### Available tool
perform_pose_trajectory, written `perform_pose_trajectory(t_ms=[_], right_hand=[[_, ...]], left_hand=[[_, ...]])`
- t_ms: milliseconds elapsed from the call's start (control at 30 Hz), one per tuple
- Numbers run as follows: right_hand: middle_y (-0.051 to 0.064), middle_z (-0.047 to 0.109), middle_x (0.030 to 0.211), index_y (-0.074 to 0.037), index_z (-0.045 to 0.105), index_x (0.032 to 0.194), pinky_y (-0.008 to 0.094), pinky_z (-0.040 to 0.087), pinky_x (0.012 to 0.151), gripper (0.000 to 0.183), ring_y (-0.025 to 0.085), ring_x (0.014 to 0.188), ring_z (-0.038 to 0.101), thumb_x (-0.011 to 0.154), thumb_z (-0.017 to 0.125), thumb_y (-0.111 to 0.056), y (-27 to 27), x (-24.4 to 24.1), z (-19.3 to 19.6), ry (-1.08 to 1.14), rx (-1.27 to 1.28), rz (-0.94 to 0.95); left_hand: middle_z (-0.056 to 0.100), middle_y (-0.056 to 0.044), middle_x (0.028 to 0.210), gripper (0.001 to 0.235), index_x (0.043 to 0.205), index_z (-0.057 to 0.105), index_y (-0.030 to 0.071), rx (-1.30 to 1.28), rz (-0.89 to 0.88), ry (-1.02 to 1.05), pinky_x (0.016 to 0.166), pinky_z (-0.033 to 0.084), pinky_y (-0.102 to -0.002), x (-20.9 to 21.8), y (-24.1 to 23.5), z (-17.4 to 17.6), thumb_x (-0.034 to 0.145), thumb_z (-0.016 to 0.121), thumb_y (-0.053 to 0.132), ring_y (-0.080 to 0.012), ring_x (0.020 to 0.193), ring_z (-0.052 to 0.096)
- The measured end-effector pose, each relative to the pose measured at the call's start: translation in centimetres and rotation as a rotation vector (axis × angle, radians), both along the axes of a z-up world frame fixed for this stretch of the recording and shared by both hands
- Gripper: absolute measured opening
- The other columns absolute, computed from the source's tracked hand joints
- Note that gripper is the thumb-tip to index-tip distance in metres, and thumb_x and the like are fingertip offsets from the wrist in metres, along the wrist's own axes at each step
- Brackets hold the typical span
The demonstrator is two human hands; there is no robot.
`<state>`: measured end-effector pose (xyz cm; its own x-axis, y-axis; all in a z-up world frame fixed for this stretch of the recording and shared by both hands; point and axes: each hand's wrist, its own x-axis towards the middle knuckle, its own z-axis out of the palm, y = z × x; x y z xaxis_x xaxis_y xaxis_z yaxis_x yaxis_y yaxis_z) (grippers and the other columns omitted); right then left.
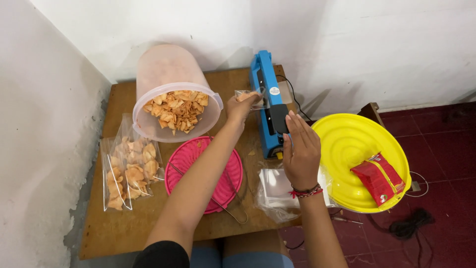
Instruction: Manually filling small plastic bags with snack chips and sealing them using a heat sealer
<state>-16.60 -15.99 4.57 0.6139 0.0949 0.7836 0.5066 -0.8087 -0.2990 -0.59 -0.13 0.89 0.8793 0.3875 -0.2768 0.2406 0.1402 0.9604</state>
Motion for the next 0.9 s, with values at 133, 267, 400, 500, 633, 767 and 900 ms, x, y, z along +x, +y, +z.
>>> perform_pose_trajectory(t_ms=[133, 267, 400, 500, 633, 767, 900], right_hand=[[0.017, 0.070, 0.146, -0.006, 0.069, 0.145, 0.050, 0.051, 0.111, 0.036, 0.037, 0.136, 0.065, 0.113, 0.057, -0.016, 0.0, -0.2, -0.5, 0.005, -0.006, -0.006], [0.016, 0.070, 0.147, -0.006, 0.069, 0.145, 0.049, 0.051, 0.110, 0.036, 0.036, 0.136, 0.066, 0.114, 0.056, -0.017, 0.1, -0.1, -1.1, 0.000, 0.001, -0.015], [0.016, 0.071, 0.146, -0.006, 0.070, 0.145, 0.048, 0.051, 0.109, 0.036, 0.035, 0.136, 0.066, 0.113, 0.056, -0.015, 0.2, -0.1, -1.1, -0.005, 0.015, -0.013], [0.016, 0.070, 0.146, -0.006, 0.070, 0.145, 0.048, 0.052, 0.109, 0.036, 0.035, 0.136, 0.066, 0.114, 0.056, -0.016, 0.3, -0.3, -0.9, -0.002, 0.023, -0.016], [0.017, 0.070, 0.146, -0.005, 0.070, 0.144, 0.048, 0.052, 0.109, 0.035, 0.036, 0.135, 0.066, 0.113, 0.057, -0.015, 0.4, -0.4, -0.7, 0.002, 0.027, -0.013], [0.016, 0.070, 0.147, -0.006, 0.069, 0.145, 0.047, 0.052, 0.109, 0.036, 0.035, 0.136, 0.066, 0.114, 0.055, -0.015, 0.4, -0.4, -0.8, 0.002, 0.026, -0.018], [0.017, 0.070, 0.147, -0.006, 0.070, 0.145, 0.047, 0.052, 0.108, 0.035, 0.036, 0.135, 0.066, 0.113, 0.056, -0.014, 0.4, -0.3, -0.9, 0.010, 0.038, -0.014]], left_hand=[[0.078, -0.011, 0.101, 0.065, 0.114, 0.077, 0.001, 0.035, 0.001, 0.010, 0.090, 0.060, -0.039, 0.3, 0.1, -0.5, 0.062, 0.101, 0.031, -0.0257, 0.103, 0.078], [0.078, -0.011, 0.101, 0.065, 0.113, 0.077, 0.002, 0.034, 0.019, 0.009, 0.090, 0.060, -0.040, 0.9, 0.1, -1.5, 0.061, 0.102, 0.033, -0.0260, 0.104, 0.078], [0.079, -0.011, 0.104, 0.066, 0.115, 0.077, 0.004, 0.053, 0.013, 0.033, 0.092, 0.060, -0.041, 0.1, 0.2, -0.9, 0.063, 0.101, 0.036, -0.0288, 0.108, 0.078], [0.079, -0.014, 0.108, 0.067, 0.117, 0.077, 0.002, 0.025, 0.030, 0.022, 0.094, 0.059, -0.041, -0.4, -0.1, -0.1, 0.063, 0.101, 0.033, -0.0295, 0.111, 0.077], [0.080, -0.013, 0.107, 0.066, 0.115, 0.078, 0.004, 0.063, 0.019, 0.038, 0.093, 0.060, -0.041, 0.1, -0.2, -0.6, 0.062, 0.102, 0.037, -0.0299, 0.111, 0.078], [0.079, -0.014, 0.109, 0.068, 0.118, 0.077, 0.002, 0.049, 0.027, 0.039, 0.094, 0.060, -0.042, -0.2, -0.3, -0.1, 0.063, 0.101, 0.034, -0.0298, 0.112, 0.077], [0.079, -0.014, 0.110, 0.069, 0.120, 0.076, 0.002, 0.044, 0.030, 0.043, 0.095, 0.060, -0.041, -0.6, -0.2, 0.2, 0.064, 0.101, 0.034, -0.0296, 0.113, 0.077]])
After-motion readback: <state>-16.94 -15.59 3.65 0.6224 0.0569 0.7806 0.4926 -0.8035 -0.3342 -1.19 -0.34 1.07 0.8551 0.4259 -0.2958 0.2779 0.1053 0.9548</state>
